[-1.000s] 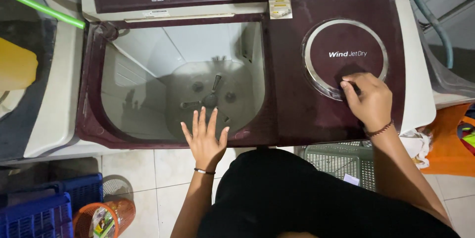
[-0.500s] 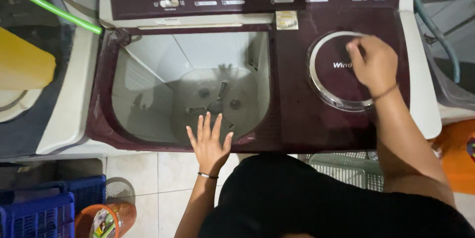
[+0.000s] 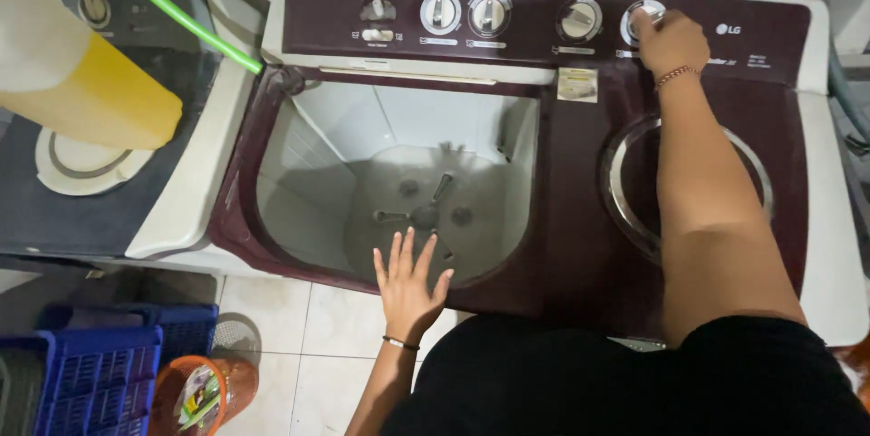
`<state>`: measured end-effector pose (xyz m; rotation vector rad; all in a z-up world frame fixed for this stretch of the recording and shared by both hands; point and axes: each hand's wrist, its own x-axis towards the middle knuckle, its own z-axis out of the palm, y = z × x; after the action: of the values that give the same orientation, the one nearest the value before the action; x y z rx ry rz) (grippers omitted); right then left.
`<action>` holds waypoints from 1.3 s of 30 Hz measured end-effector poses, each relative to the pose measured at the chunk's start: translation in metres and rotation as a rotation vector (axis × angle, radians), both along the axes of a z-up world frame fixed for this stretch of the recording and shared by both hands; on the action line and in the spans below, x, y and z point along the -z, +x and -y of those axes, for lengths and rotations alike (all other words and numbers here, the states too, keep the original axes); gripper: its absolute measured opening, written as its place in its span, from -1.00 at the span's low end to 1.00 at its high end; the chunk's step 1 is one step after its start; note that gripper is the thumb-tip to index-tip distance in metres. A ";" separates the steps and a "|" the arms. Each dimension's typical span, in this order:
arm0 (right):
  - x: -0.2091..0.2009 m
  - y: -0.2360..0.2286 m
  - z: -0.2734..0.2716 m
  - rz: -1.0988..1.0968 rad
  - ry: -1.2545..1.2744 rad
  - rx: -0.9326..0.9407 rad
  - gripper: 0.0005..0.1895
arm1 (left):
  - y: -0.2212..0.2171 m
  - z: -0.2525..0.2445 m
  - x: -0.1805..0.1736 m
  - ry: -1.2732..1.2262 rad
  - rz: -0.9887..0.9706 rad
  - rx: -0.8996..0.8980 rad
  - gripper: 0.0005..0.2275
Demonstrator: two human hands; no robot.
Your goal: The person washes items of clothing in a washing machine tub by hand, moves them to the spin dryer tub, places a safety cover and lid, and operates the dials.
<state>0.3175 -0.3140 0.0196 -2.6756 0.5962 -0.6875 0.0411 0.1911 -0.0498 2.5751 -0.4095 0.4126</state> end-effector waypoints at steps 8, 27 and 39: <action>0.016 -0.001 0.040 0.134 0.104 0.005 -0.38 | 0.000 0.000 -0.001 -0.009 -0.014 -0.007 -0.49; 0.011 -0.310 0.072 0.141 -0.111 0.092 -0.57 | 0.002 -0.004 0.009 0.029 -0.008 0.025 -0.45; 0.063 -0.453 -0.106 0.195 -0.268 0.070 -0.30 | 0.010 -0.015 0.027 0.065 0.053 0.150 -0.43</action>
<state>-0.1352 -0.2079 -0.0430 -2.7907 0.5827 -1.1041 0.0507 0.2060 -0.0770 2.5784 -0.6407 0.4203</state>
